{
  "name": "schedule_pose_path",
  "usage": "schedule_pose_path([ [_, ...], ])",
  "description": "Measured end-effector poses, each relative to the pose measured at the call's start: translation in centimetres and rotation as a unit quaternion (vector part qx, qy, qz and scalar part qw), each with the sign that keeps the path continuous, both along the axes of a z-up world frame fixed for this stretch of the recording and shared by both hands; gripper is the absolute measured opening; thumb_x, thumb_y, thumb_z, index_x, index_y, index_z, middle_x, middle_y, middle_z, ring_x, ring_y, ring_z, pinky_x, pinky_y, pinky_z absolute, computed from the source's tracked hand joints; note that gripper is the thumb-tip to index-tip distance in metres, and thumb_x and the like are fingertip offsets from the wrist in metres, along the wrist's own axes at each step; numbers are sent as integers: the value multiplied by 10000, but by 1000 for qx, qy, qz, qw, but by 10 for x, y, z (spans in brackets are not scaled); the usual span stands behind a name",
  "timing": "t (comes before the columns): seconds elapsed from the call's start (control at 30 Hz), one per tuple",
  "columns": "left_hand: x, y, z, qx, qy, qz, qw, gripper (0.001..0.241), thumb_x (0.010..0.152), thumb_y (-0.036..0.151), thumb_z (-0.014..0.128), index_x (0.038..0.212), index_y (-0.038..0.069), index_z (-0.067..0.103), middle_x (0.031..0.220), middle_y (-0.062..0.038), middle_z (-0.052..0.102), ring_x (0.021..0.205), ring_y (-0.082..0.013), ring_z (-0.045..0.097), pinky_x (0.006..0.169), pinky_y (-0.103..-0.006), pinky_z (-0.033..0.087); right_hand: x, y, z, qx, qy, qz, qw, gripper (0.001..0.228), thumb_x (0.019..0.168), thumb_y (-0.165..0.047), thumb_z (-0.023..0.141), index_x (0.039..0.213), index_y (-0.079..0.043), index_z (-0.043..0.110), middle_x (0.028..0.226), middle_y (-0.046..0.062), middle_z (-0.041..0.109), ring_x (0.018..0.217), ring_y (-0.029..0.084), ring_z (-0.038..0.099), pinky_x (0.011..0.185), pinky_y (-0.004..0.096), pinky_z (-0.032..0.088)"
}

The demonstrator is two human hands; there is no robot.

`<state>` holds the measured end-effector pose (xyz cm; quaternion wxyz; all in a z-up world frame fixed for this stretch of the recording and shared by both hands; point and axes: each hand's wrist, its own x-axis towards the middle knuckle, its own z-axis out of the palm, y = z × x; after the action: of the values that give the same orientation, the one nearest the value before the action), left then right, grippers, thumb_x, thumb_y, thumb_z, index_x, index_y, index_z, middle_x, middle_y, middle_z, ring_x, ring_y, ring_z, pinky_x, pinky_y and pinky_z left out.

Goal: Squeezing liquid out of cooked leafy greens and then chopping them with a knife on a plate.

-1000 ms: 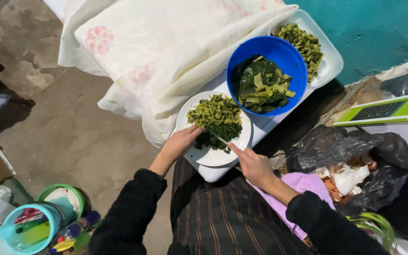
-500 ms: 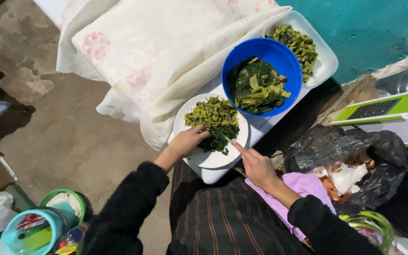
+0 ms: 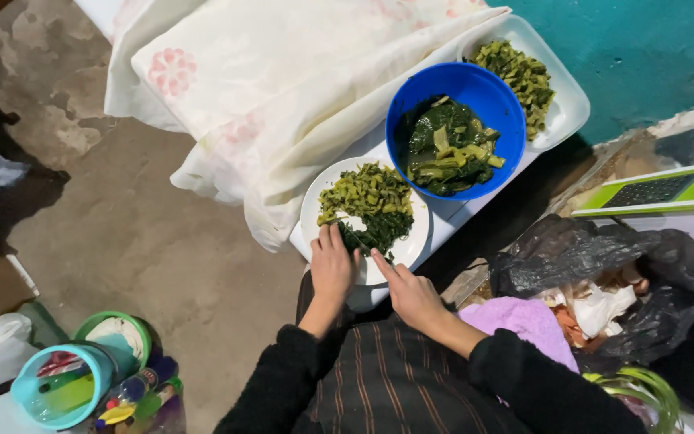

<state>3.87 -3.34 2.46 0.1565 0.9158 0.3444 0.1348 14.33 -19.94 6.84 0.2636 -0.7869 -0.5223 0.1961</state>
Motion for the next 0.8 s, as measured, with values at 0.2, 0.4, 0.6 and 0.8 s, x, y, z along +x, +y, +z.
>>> schedule_pose_path([
  [0.2,6,4,-20,14,23,-15,1000,642,823,228,710,1340,-87,495,1345,-240,532,982,-372,571,789,-414,537,-4,8,-20,-47,-112,23,992,747,890,-125,617,1587,-189,358,736,137,654,530,370,647,491,508,538],
  [0.4,10,6,-18,9,-1,-28,1000,521,837,140,631,1309,-58,535,1241,-175,566,967,-351,581,737,-389,553,0,25,-39,-53,-162,23,985,749,867,-161,631,1575,-150,384,674,117,658,502,327,655,466,467,542],
  [0.6,13,11,-20,6,-7,-20,1000,475,832,118,623,1288,-2,560,1247,-134,576,1006,-340,588,775,-390,563,-3,16,-48,-46,-248,41,967,804,820,-128,634,1585,-136,386,677,99,642,493,276,647,448,421,536],
  [0.8,17,20,-15,-73,-1,16,997,530,834,121,658,1326,-9,509,1304,-171,548,1108,-380,570,822,-417,562,4,5,-23,-56,-201,31,977,773,837,-152,642,1569,-180,392,667,93,640,461,292,629,427,442,523],
])
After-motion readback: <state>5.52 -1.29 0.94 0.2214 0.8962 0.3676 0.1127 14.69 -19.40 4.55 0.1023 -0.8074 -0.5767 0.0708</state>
